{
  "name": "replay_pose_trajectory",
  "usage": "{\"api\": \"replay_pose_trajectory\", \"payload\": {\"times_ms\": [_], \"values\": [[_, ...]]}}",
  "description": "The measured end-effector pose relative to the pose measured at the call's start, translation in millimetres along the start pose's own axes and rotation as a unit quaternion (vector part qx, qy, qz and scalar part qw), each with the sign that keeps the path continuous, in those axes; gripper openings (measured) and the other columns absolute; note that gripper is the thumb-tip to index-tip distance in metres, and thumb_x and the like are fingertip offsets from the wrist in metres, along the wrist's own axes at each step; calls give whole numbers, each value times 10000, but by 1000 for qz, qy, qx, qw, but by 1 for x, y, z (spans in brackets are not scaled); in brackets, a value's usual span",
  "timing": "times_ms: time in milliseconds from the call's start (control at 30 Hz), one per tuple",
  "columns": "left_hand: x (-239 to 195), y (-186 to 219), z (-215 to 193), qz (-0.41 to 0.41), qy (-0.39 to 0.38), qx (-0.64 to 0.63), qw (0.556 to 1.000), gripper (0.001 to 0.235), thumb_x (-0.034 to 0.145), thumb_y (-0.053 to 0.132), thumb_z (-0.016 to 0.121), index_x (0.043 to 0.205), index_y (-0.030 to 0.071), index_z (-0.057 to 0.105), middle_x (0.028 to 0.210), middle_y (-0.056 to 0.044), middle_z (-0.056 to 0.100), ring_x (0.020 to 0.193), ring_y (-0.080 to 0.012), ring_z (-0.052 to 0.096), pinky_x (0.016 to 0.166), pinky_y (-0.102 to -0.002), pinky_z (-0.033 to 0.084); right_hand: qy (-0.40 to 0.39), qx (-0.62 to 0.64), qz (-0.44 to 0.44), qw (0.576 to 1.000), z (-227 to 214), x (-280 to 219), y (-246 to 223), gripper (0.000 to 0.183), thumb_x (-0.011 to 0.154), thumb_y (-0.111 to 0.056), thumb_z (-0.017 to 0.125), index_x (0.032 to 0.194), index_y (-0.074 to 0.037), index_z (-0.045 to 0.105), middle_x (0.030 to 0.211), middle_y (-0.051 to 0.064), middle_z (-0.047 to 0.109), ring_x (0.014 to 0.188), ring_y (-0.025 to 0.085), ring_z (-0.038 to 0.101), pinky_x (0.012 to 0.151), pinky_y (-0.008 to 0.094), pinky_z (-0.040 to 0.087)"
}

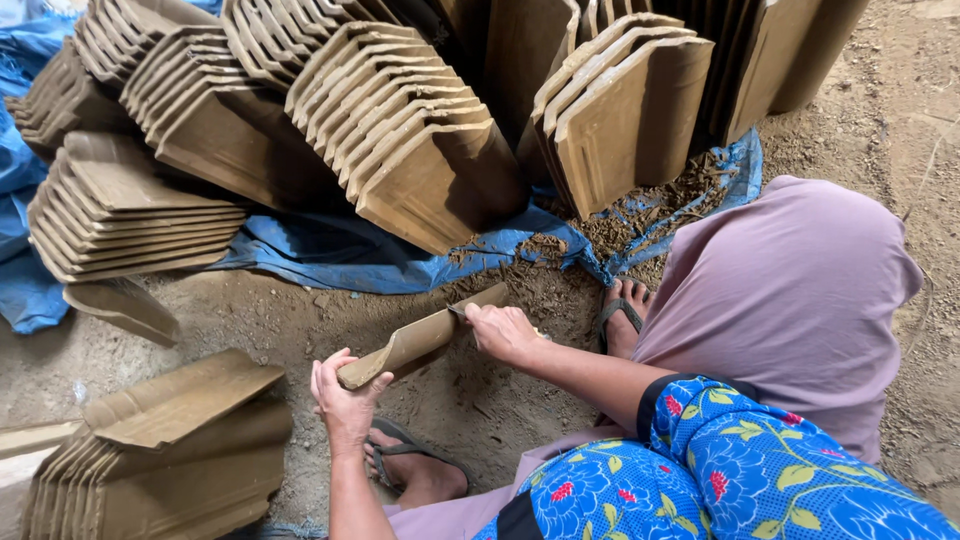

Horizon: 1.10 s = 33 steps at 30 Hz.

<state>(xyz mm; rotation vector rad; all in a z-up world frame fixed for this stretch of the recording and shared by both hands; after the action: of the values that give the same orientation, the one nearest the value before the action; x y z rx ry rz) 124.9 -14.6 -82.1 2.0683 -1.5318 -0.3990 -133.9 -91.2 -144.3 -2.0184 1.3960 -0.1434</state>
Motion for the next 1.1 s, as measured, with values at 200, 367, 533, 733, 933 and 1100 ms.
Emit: {"api": "replay_pose_trajectory", "payload": {"times_ms": [200,367,533,733,933,1100], "values": [[3,-4,0,44,28,-21,998,619,629,536,733,1047,127,532,1283,-28,559,1375,-395,281,1091,-529,243,34,-69,-45,996,13,10,12,132,833,-53,398,956,-69,440,829,188,603,644,427,618,487,523,469],[3,-9,1,50,30,-12,998,597,627,504,757,1041,134,538,1263,-5,573,1369,-383,300,1103,-490,249,-44,-41,26,998,-12,1,15,186,968,13,320,1018,-40,491,742,102,602,517,210,549,407,345,488],[4,-9,0,57,21,-22,998,589,628,494,758,1040,134,540,1266,-5,571,1377,-373,289,1111,-488,230,-33,-51,48,997,4,12,46,187,891,14,319,996,-38,466,791,143,626,609,313,613,505,451,492],[1,0,-3,68,10,6,998,650,590,568,737,1050,154,538,1298,27,562,1405,-367,289,1070,-550,248,-93,-29,175,980,15,13,88,332,940,-70,243,837,-63,558,732,80,624,615,210,590,571,346,516],[-3,1,-4,90,6,0,996,656,583,559,744,1041,142,531,1285,-6,566,1397,-385,294,1085,-537,259,-147,-50,184,971,-38,9,34,201,974,-147,415,976,-93,609,823,35,661,704,158,638,667,320,574],[-3,13,-4,160,22,-3,987,655,575,532,770,1014,119,512,1244,-36,571,1384,-399,313,1111,-515,266,-206,34,52,977,-76,-20,-57,322,860,-110,385,1096,-181,592,952,111,667,798,259,633,681,389,528]]}}
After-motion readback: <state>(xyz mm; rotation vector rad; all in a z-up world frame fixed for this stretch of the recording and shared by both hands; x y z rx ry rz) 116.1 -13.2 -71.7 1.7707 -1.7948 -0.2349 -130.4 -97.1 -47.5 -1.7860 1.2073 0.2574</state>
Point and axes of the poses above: each hand's wrist, its own x-axis towards the middle knuckle, its own z-axis out of the palm, y = z × x, the point moved 3 cm from there along x, towards the middle knuckle
